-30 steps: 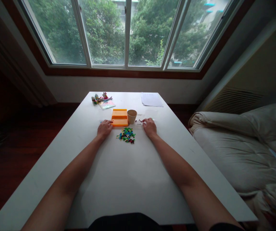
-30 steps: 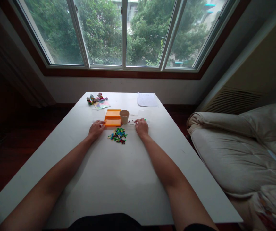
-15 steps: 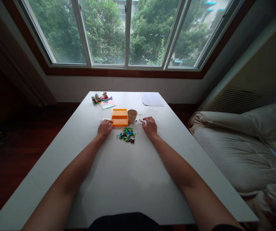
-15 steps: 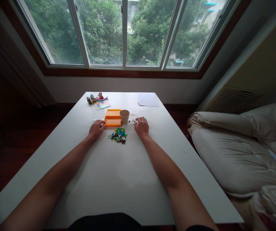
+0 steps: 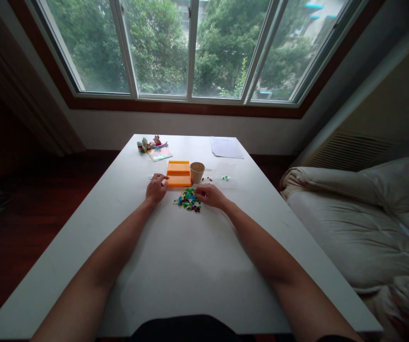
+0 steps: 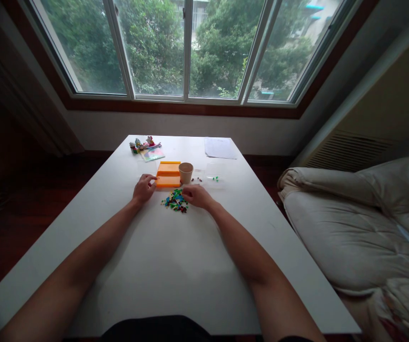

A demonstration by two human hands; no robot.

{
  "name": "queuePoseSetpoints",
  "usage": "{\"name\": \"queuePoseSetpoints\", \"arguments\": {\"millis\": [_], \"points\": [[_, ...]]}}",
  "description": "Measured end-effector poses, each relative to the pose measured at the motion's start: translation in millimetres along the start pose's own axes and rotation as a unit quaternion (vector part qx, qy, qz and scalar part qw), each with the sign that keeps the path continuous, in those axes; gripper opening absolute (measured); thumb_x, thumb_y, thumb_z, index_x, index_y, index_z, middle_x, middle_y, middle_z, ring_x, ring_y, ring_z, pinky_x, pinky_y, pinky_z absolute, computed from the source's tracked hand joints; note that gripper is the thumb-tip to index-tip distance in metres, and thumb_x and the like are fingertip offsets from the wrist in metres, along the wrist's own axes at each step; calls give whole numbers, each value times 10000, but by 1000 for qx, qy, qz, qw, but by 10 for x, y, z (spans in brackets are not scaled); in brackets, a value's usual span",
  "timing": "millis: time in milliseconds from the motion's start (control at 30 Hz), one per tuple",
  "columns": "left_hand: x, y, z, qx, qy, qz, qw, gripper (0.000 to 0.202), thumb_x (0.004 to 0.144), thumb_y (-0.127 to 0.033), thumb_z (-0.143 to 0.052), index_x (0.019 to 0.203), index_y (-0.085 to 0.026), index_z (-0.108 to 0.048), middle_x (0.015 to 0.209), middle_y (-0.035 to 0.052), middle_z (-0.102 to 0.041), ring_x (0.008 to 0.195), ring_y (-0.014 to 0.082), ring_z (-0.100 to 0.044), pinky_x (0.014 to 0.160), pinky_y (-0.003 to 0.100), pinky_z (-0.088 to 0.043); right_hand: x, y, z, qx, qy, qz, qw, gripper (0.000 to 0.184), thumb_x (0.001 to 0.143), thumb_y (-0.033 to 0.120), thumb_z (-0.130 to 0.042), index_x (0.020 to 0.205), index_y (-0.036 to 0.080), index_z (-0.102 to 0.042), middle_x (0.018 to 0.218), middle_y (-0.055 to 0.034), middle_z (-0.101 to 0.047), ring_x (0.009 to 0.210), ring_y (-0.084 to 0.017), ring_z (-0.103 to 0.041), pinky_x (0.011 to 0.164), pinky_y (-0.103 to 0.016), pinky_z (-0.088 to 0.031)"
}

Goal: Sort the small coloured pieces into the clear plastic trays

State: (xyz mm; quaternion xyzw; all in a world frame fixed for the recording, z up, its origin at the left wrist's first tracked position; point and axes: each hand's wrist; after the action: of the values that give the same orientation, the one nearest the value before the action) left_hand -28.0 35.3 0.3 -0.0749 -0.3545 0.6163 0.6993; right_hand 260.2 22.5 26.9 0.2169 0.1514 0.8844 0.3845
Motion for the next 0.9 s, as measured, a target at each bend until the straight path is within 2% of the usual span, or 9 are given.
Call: {"name": "queuePoseSetpoints", "arguments": {"millis": [67,167,367,533,900], "points": [[-3,1,-1,-8,-2,-11,1000,279,910,-260,-539,1154,-237,-671,1226,55,-566,734,105,-610,734,264,-518,3,59,6,23,63,43,997,100,838,216,-571,745,188,-594,695,22,-563,645,-117,-445,630,-227,-316],[-8,8,-4,-16,-2,-19,1000,277,913,-267,-539,1155,-236,-671,1219,57,-567,735,105,-608,733,265,-520,6,158,61,51,121,87,988,76,803,200,-606,739,183,-568,739,20,-560,664,-111,-447,619,-221,-303],[-15,-3,3,-21,1,-22,1000,266,909,-255,-544,1137,-236,-680,1213,53,-574,734,104,-605,735,268,-526,-4,211,148,57,193,76,977,53,777,203,-649,778,177,-603,787,7,-571,691,-117,-457,623,-223,-306],[-15,-14,11,-18,12,-17,1000,265,911,-254,-534,1128,-234,-685,1224,55,-580,749,111,-609,739,270,-523,-12,129,139,45,191,74,978,73,732,118,-596,774,175,-610,754,18,-558,667,-112,-443,608,-222,-294],[-5,31,-27,-43,0,-41,998,231,891,-251,-556,1074,-225,-695,1164,49,-597,703,106,-585,703,267,-512,-13,230,155,7,174,106,979,38,787,184,-673,821,172,-664,791,-8,-587,696,-124,-473,635,-231,-313]]}}
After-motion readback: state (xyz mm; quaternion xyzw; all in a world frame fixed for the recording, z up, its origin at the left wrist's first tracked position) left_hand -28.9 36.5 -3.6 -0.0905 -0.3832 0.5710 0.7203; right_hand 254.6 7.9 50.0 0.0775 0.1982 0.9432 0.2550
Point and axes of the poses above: each hand's wrist, its own x-axis towards the middle knuckle, its own z-axis out of the back of the hand, y = z × x
